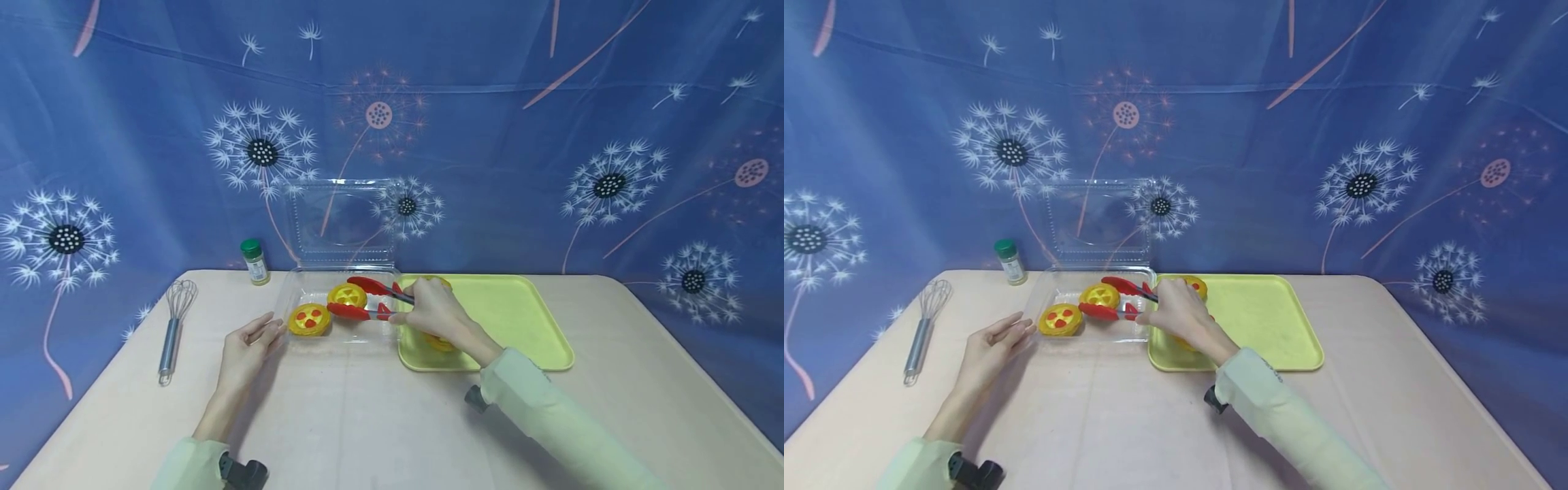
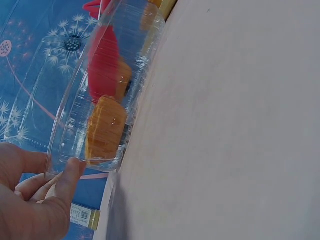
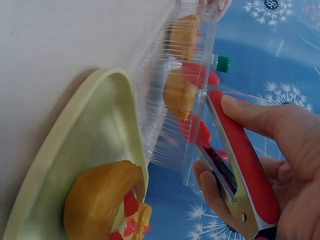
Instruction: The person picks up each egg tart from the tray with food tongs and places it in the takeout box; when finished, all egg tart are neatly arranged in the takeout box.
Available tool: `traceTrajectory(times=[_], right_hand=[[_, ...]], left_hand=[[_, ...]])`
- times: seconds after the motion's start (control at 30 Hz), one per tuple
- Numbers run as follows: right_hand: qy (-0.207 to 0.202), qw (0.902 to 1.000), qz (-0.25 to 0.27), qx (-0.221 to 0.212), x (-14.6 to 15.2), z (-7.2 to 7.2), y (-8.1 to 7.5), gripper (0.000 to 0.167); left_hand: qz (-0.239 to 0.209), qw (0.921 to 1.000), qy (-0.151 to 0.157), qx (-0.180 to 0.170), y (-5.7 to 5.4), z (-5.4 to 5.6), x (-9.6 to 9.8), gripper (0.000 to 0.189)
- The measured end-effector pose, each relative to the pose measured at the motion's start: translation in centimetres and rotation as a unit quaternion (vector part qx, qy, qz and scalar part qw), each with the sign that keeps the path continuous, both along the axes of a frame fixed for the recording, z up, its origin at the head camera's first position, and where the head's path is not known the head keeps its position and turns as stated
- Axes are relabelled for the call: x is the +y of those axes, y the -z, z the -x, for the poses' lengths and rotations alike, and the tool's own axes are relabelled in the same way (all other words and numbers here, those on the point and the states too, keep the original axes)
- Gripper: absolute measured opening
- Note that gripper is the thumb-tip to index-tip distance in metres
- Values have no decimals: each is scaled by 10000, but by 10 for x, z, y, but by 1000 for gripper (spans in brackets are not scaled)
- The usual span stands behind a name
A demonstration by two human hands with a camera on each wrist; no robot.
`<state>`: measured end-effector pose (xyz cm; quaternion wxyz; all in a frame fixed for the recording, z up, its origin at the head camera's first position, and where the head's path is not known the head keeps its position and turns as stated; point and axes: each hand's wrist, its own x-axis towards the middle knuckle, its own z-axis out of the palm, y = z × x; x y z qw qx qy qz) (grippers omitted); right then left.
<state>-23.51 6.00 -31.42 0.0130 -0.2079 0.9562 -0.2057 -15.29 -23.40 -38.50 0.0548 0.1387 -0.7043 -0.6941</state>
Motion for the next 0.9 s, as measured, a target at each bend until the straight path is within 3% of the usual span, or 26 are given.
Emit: traceTrajectory(times=[0.37,0.73,0.9], right_hand=[[68,9999,90,-83,-2,1,6,48],[101,9999,80,-107,1,5,7,42],[-16,9999,128,79,5,6,7,48]], left_hand=[[22,10000,-4,57,0,0,1,46],[96,9999,8,52,0,2,2,46],[113,9999,-11,46,0,2,2,46]])
